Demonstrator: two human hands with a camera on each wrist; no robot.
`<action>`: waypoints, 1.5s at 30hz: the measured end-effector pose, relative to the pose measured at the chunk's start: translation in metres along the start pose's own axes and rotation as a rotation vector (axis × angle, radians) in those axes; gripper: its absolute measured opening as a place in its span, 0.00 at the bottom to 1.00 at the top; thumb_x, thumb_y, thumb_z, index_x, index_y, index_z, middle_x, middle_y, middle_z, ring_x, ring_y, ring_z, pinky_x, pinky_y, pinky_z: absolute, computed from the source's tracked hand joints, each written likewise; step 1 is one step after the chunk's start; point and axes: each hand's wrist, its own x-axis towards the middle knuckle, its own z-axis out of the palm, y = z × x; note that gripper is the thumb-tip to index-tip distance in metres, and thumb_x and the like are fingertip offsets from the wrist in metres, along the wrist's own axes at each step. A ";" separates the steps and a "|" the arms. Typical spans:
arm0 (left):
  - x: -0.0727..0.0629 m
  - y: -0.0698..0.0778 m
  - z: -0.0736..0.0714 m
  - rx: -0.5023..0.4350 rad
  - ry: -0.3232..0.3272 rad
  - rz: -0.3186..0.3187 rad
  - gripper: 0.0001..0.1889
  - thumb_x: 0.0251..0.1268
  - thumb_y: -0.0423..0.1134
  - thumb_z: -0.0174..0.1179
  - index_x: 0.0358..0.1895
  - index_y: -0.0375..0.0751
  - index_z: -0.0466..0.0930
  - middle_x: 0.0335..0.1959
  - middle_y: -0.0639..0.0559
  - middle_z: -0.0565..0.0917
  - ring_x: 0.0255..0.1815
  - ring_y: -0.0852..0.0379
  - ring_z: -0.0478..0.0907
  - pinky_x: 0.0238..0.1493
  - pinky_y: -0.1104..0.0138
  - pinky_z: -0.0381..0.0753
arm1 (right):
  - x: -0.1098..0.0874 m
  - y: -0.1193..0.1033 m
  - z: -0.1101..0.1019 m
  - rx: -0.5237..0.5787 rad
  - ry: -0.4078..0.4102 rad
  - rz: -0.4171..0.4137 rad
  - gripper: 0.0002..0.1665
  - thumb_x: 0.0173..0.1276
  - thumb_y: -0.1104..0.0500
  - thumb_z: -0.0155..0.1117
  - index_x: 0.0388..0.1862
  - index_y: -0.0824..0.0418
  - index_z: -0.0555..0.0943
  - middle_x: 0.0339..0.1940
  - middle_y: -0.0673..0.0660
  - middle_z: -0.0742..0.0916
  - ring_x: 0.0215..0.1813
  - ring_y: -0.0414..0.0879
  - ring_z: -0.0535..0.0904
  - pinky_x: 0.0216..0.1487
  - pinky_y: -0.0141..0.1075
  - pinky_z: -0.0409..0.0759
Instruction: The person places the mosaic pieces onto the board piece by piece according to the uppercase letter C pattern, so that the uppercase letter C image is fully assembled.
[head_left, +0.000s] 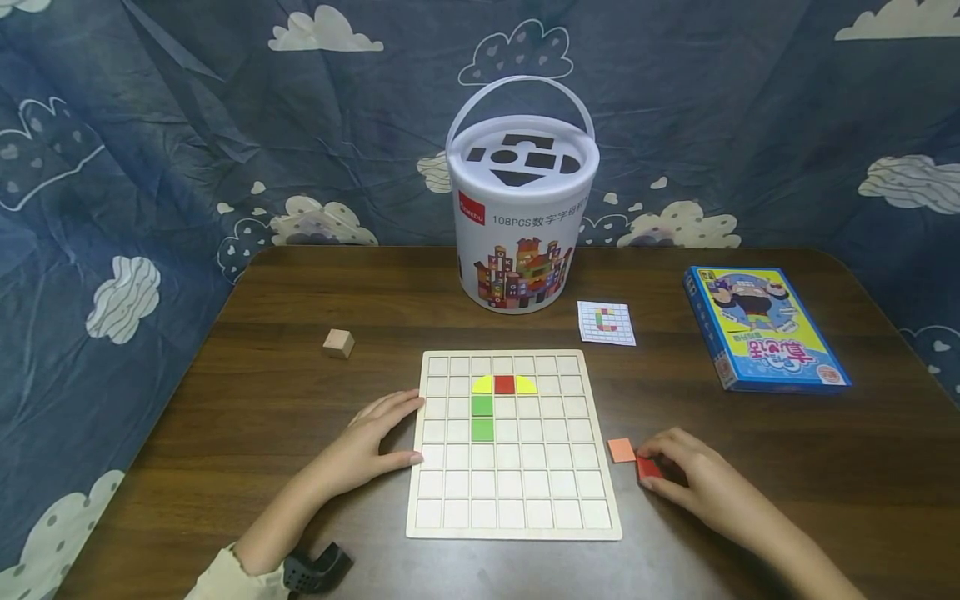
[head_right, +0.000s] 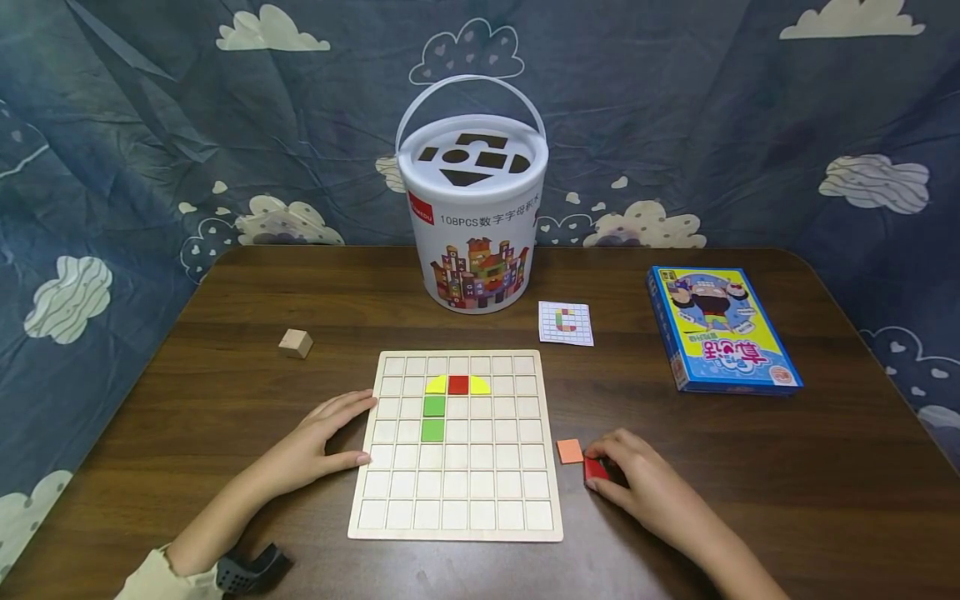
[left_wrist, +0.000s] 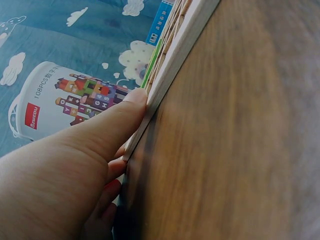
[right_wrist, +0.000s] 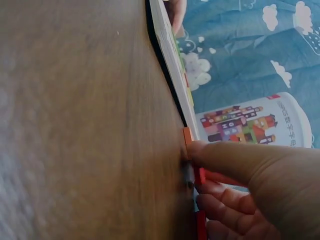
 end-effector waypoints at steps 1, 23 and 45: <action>0.000 0.000 0.000 -0.001 -0.001 0.000 0.38 0.53 0.59 0.58 0.66 0.47 0.61 0.67 0.51 0.60 0.66 0.46 0.53 0.60 0.45 0.54 | 0.000 -0.001 -0.001 0.005 0.007 -0.004 0.15 0.48 0.61 0.72 0.37 0.55 0.80 0.36 0.44 0.79 0.37 0.38 0.74 0.37 0.37 0.77; 0.001 0.000 -0.001 0.001 0.006 0.007 0.37 0.53 0.56 0.60 0.65 0.46 0.62 0.66 0.50 0.61 0.66 0.46 0.54 0.61 0.47 0.53 | 0.041 -0.036 0.007 0.601 -0.247 0.015 0.16 0.57 0.57 0.65 0.45 0.59 0.79 0.42 0.52 0.82 0.37 0.41 0.77 0.38 0.32 0.77; 0.000 0.000 -0.001 0.000 0.003 0.010 0.37 0.53 0.57 0.60 0.65 0.46 0.62 0.66 0.50 0.60 0.66 0.46 0.53 0.60 0.47 0.54 | 0.093 -0.086 0.048 0.503 -0.350 -0.145 0.12 0.62 0.65 0.58 0.45 0.55 0.76 0.29 0.44 0.79 0.31 0.38 0.72 0.32 0.30 0.73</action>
